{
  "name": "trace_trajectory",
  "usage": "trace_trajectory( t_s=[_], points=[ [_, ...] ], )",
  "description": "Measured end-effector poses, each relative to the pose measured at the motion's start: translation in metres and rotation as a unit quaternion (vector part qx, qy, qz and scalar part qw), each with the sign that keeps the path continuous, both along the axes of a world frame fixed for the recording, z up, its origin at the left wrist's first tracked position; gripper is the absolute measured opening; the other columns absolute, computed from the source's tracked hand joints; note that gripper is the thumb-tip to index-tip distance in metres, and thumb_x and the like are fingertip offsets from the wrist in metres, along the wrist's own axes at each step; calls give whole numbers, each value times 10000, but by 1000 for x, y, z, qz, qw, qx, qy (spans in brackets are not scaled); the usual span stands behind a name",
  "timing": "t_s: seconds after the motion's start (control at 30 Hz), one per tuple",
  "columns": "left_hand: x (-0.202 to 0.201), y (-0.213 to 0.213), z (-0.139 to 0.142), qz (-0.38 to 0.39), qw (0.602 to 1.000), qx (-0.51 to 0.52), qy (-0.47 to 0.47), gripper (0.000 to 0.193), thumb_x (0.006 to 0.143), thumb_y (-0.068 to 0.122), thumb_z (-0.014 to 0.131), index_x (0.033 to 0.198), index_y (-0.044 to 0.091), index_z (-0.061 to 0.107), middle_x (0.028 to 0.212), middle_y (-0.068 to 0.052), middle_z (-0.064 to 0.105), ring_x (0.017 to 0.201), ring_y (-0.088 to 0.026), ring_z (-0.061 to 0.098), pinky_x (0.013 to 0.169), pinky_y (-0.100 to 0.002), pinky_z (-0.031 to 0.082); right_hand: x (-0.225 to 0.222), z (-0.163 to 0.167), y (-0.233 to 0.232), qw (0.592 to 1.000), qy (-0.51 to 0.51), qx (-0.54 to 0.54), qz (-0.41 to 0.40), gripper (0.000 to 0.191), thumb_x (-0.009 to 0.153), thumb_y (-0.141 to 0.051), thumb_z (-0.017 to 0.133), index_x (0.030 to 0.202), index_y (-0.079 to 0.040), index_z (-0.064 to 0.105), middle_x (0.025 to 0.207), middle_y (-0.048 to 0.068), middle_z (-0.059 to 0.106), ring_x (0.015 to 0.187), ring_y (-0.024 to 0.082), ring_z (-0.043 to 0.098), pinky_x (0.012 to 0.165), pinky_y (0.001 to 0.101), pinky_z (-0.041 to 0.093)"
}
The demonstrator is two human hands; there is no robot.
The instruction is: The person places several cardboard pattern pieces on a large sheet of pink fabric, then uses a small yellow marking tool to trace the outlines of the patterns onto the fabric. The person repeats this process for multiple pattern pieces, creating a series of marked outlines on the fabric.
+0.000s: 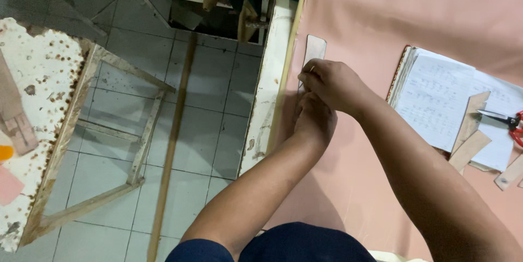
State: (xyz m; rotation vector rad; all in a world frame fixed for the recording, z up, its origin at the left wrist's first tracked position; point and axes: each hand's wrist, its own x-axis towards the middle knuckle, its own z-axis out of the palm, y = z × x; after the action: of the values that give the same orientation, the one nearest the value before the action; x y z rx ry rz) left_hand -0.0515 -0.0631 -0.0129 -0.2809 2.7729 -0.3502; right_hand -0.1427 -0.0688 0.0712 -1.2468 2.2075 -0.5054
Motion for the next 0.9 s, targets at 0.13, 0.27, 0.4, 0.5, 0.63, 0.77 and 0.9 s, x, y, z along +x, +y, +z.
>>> trace_trajectory(
  t_s=[0.13,0.27,0.4,0.5,0.63,0.77,0.9],
  points=[
    [-1,-3,-12,29,997,58,49,306,925,121,617,1205,10,671,1134,-160,654,970,-264,599,690,-374,481,1,-8,-3,998,40,-23,35,256,974,-305,635,1040,-77,731,964,143,748,884,345,712,816,426,555],
    [8,-20,8,-29,998,7,61,451,924,204,564,1313,-23,592,1302,-198,608,1196,-301,567,1019,-439,423,-9,-16,-9,995,87,-19,35,229,981,-293,625,1023,-101,742,963,115,747,888,354,699,801,450,544],
    [13,-45,46,299,751,439,393,522,1009,215,504,1465,-36,463,1407,-323,538,1235,-455,554,1039,-496,478,-37,-22,-27,982,145,-116,45,181,991,-223,642,1011,-60,719,985,136,729,889,370,688,789,460,541],
    [7,-63,61,411,710,550,155,598,1033,291,379,1594,139,239,1462,-222,492,1222,-439,571,1028,-530,451,-54,-25,-37,973,162,-156,44,140,996,-178,646,1015,-60,719,994,138,727,891,370,684,783,460,538],
    [8,-61,45,302,810,448,228,468,1051,205,438,1483,35,371,1463,-286,506,1291,-479,545,1054,-492,484,-63,-28,-43,970,170,-170,34,122,1001,-150,650,1005,-58,730,1000,145,729,880,369,683,773,458,536],
    [5,-61,10,117,904,281,301,346,913,20,512,1237,-99,537,1523,-339,396,1382,-494,443,1038,-437,513,-65,-29,-44,975,148,-164,-4,126,1002,-157,660,1025,-52,726,986,154,730,853,346,697,762,432,549],
    [2,-61,-3,117,891,296,323,420,834,-20,510,1235,-143,530,1504,-319,372,1387,-503,402,970,-424,525,-66,-29,-42,974,124,-186,-20,128,998,-143,653,1040,-47,728,1011,158,732,866,334,707,761,411,557]
  ],
)
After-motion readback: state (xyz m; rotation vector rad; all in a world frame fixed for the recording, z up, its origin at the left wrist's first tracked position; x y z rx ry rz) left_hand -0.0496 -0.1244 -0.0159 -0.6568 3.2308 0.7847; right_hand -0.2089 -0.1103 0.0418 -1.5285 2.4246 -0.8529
